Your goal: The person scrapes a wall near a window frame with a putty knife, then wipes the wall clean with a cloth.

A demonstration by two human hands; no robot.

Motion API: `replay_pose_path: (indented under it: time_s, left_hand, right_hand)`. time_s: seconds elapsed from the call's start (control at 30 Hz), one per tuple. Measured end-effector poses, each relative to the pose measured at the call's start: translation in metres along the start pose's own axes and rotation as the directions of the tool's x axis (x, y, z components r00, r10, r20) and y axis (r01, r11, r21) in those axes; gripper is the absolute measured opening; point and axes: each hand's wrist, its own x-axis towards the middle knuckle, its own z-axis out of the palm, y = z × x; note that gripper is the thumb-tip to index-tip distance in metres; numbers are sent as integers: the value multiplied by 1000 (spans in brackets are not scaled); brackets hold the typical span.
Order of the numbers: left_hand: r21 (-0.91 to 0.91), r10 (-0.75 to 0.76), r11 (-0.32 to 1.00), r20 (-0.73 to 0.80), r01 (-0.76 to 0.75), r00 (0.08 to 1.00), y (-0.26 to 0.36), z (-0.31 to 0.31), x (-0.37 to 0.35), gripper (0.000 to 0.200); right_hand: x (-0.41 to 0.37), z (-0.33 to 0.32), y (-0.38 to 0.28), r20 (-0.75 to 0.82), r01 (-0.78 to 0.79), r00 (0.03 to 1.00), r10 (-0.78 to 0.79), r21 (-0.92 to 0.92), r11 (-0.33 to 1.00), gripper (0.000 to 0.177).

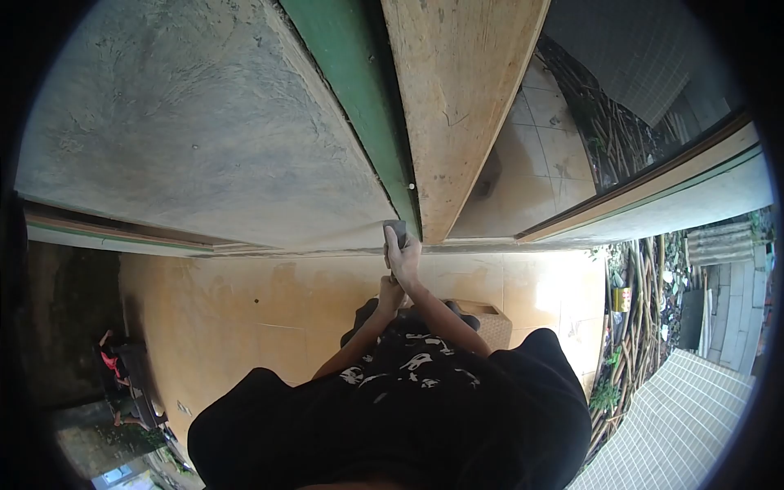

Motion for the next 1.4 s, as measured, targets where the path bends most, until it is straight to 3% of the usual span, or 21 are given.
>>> replay_pose_path:
  time_s: [0.07, 0.1, 0.17, 0.2, 0.23, 0.27, 0.3, 0.37, 0.5, 0.57, 0.67, 0.77, 0.8, 0.83, 0.9, 1.0, 1.17, 1.23, 1.3, 1.37, 1.4]
  left_hand:
    - [196, 187, 966, -68, -171, 980, 3, 5, 18, 31]
    - [197, 177, 967, -64, -161, 982, 3, 6, 8, 31]
    - [211, 496, 852, -35, -479, 867, 22, 9, 6, 31]
    - [207, 527, 836, -39, -509, 849, 29, 7, 9, 29]
    - [212, 499, 852, -48, -479, 866, 15, 2, -6, 29]
    - [68, 230, 971, 1, -230, 973, 3, 0, -6, 29]
    - [-58, -14, 998, 97, 20, 995, 11, 3, 8, 31]
    - [-12, 67, 998, 77, -67, 995, 7, 4, 0, 35]
    - [9, -48, 999, 65, 48, 997, 9, -2, -10, 35]
    - [30, 150, 988, -11, -150, 989, -7, 1, 11, 35]
    - [70, 261, 964, -51, -258, 964, -21, 9, 21, 35]
    - [179, 389, 908, -25, -378, 921, 9, 7, 12, 35]
    - [100, 291, 951, 35, -293, 956, 9, 4, 15, 34]
    - [96, 292, 951, 34, -294, 956, -1, 5, 20, 34]
    - [57, 176, 982, 66, -180, 982, -24, 2, 32, 32]
    - [77, 152, 985, 61, -156, 987, -4, 3, 9, 31]
    - [125, 195, 972, 27, -197, 980, 4, 8, 14, 28]
    - [143, 190, 971, 30, -192, 981, 5, 13, 19, 28]
    - [153, 494, 857, 21, -491, 869, 11, 11, 19, 27]
    - [223, 439, 867, 81, -445, 895, -4, 4, 32, 27]
    - [225, 405, 882, 90, -415, 910, -7, 6, 32, 26]
  right_hand:
    - [4, 1, -3, -5, 19, 1000, -19, -46, 999, 36]
    - [-5, 1, -8, -13, 11, 1000, -12, -47, 999, 36]
    - [-1, 12, -24, 16, 74, 997, -74, -26, 997, 37]
    - [8, 17, -16, 38, 229, 973, -225, -149, 962, 37]
    - [-7, 9, 0, 33, 195, 981, -192, -153, 969, 37]
    - [-8, -2, 15, 21, 104, 995, -102, -130, 986, 37]
    - [6, -5, 15, 18, 47, 999, -45, -102, 994, 37]
    - [1, -5, 18, 5, 40, 999, -40, -91, 995, 37]
    - [-2, 2, 9, -56, -74, 996, 72, -27, 997, 36]
    - [4, 1, 13, -39, 8, 999, -11, -72, 997, 37]
    - [5, -5, 11, 2, 13, 1000, -13, -90, 996, 38]
    - [1, 7, -9, -4, 43, 999, -43, -75, 996, 39]
    - [5, 3, -3, 36, 94, 995, -91, -99, 991, 40]
    - [6, -1, 4, 39, 95, 995, -91, -103, 990, 40]
    - [7, -7, 12, -32, 68, 997, -73, -132, 989, 40]
    - [0, -3, -3, -57, 13, 998, -20, -115, 993, 40]
    - [10, -11, 19, -31, 58, 998, -63, -149, 987, 41]
    - [1, -1, -8, -18, 82, 996, -85, -129, 988, 41]
    - [3, 2, -12, -1, 100, 995, -101, -105, 989, 41]
    - [11, -5, 6, 17, 174, 985, -173, -114, 978, 39]
    - [11, -9, 10, -21, 88, 996, -91, -119, 989, 38]
